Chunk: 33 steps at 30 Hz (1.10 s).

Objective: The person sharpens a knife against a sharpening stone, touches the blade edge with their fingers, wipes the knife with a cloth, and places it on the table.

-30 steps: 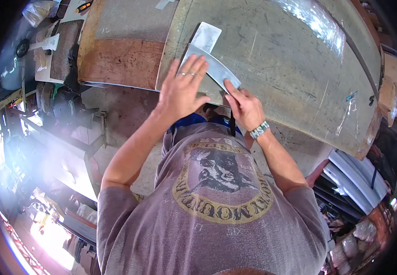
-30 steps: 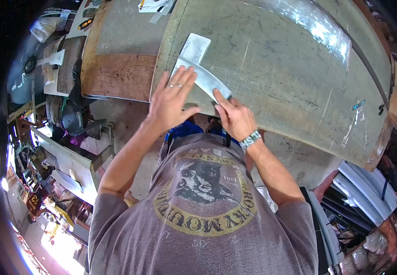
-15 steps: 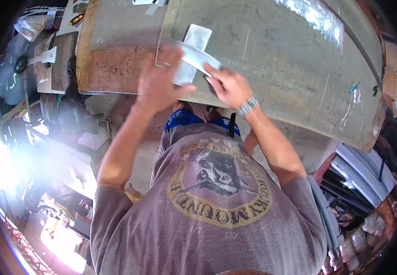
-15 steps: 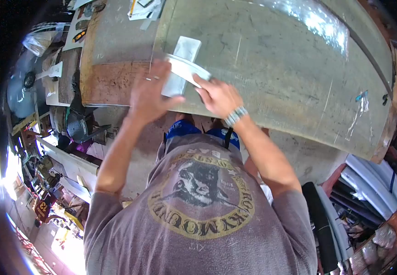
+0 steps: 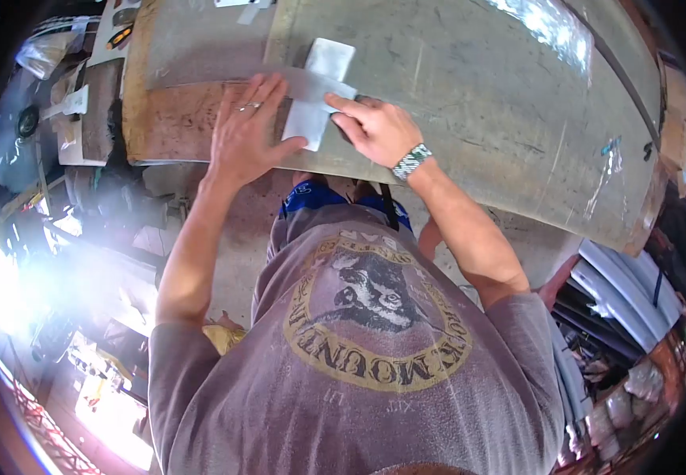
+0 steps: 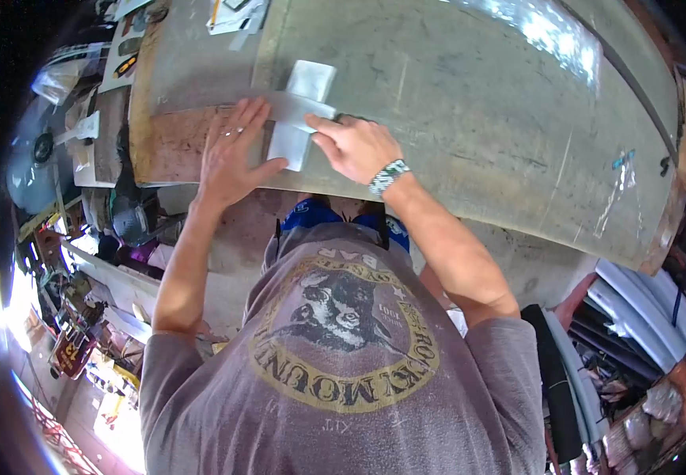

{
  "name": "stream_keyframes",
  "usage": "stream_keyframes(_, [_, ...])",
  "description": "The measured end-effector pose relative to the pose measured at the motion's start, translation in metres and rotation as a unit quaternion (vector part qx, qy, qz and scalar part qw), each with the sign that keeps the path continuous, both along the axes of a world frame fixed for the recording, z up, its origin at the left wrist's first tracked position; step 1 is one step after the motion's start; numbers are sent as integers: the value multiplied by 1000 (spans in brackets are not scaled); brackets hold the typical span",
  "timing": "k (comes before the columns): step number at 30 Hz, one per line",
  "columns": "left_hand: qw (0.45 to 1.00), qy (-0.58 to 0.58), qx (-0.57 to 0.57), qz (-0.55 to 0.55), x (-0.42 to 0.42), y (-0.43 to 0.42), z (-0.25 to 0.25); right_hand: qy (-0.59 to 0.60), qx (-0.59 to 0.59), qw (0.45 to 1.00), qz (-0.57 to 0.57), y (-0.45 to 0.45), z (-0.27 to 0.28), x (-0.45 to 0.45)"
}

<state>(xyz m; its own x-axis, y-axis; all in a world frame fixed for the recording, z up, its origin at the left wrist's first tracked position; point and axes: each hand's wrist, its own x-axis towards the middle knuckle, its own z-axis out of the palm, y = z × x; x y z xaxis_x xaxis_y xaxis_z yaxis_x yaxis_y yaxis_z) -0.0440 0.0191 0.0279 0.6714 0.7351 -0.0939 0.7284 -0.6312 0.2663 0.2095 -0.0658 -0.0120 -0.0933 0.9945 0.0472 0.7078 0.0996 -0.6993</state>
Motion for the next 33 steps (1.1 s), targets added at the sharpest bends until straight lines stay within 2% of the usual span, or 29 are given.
stream_keyframes(4, [998,-52,-3,-43,43,-21,8,-12,-32,998,-54,-37,35,34])
stream_keyframes(7, [996,-79,-11,-46,64,-30,0,7,-41,995,-93,-56,23,50])
stream_keyframes(8, [995,-91,-2,-45,66,-29,-4,24,-29,997,-74,-54,14,47])
stream_keyframes(11, [999,-12,28,-22,26,3,-6,70,9,997,-23,-9,-9,16])
stream_keyframes(12, [999,10,33,-19,17,5,-4,53,-12,998,-21,-9,-1,11])
stream_keyframes(15, [999,-24,10,-23,41,-7,6,-2,-34,999,-21,-10,28,25])
stream_keyframes(18, [997,-60,1,-42,71,-24,7,29,-21,997,-70,-53,24,59])
stream_keyframes(20, [995,-89,-15,-38,74,-34,0,53,-27,996,-65,-54,13,48])
stream_keyframes(24, [999,20,35,-8,22,10,-7,44,-22,999,-23,7,-3,10])
stream_keyframes(28, [999,-5,47,-16,35,-6,4,31,-33,998,-37,-6,23,23])
stream_keyframes(30, [998,-65,1,-12,59,-39,9,44,-64,995,-64,-55,26,48])
stream_keyframes(33, [995,-96,-40,-2,61,-62,-1,72,-82,991,-76,-72,15,42])
